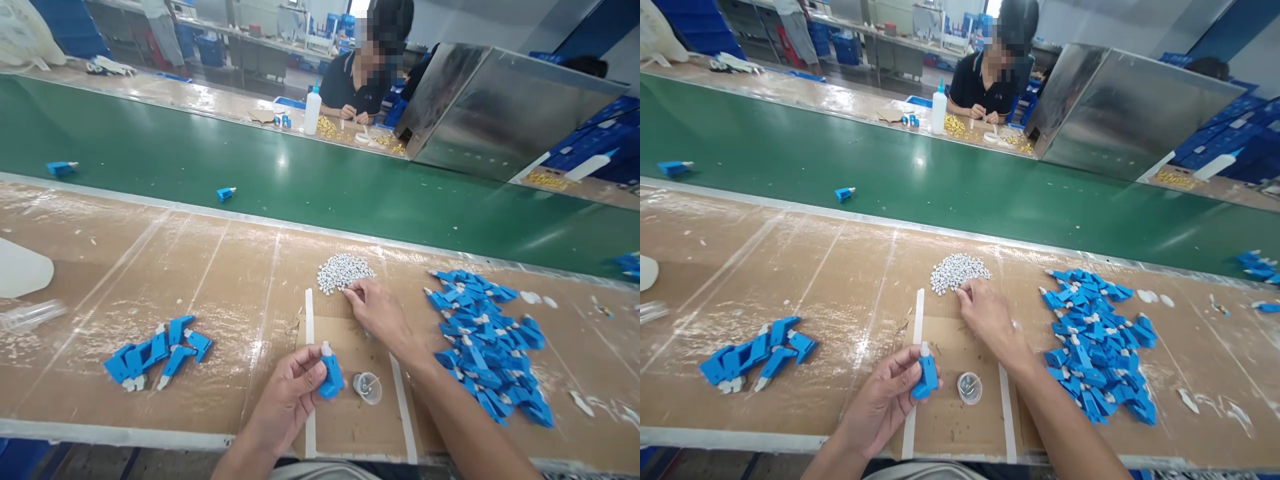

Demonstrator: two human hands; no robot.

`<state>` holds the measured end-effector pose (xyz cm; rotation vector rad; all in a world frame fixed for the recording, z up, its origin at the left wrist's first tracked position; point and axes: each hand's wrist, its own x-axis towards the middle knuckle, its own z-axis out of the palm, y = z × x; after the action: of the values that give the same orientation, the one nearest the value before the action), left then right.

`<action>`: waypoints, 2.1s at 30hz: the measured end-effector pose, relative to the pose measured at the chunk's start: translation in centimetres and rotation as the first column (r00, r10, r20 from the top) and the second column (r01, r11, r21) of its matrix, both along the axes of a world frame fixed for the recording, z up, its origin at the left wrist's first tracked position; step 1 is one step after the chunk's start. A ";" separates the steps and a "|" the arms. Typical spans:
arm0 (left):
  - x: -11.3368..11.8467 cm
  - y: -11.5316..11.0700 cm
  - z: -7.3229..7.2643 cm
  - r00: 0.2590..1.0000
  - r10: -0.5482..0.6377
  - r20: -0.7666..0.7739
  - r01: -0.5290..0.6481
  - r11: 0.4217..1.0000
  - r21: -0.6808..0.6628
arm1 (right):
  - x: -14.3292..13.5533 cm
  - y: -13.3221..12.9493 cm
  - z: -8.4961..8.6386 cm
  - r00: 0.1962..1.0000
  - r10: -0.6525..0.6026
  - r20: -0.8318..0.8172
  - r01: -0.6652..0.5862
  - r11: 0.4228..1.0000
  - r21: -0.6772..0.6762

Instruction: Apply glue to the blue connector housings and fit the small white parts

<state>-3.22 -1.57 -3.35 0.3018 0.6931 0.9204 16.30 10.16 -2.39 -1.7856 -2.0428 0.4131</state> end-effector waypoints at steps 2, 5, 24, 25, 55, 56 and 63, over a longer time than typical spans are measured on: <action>0.1 0.0 0.0 1.000 0.005 0.005 -0.005 1.000 -0.002 | -0.3 0.3 -0.4 0.999 -0.014 0.034 0.014 1.000 -0.002; 0.1 0.0 0.0 1.000 -0.002 0.007 0.002 1.000 0.001 | -0.3 0.6 -0.5 0.998 -0.010 0.060 0.011 1.000 -0.018; 0.0 0.1 0.1 0.998 0.018 0.055 -0.017 1.000 -0.018 | 0.9 -1.8 3.1 0.893 -0.038 -0.448 -0.091 0.961 -0.262; 0.0 0.1 0.1 0.998 0.017 0.054 -0.016 1.000 -0.012 | 1.1 -2.5 3.3 0.841 -0.056 -0.539 -0.121 0.950 -0.288; 2.9 -0.2 3.1 0.996 -0.069 -0.059 0.073 0.995 0.067 | 3.5 -10.3 4.3 0.089 -0.205 -0.975 -0.324 0.920 -0.223; 2.8 -0.1 3.3 0.995 -0.069 -0.065 0.073 0.995 0.066 | 3.4 -10.3 4.4 0.075 -0.189 -0.979 -0.314 0.928 -0.203; 2.4 0.5 3.4 0.993 -0.042 -0.108 0.045 0.999 0.025 | 2.9 -10.0 4.9 0.023 -0.124 -0.992 -0.172 0.977 -0.126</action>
<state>-0.82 -1.10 0.10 0.3914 0.7706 0.8778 19.25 0.19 2.52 -0.8337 -0.8730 1.4744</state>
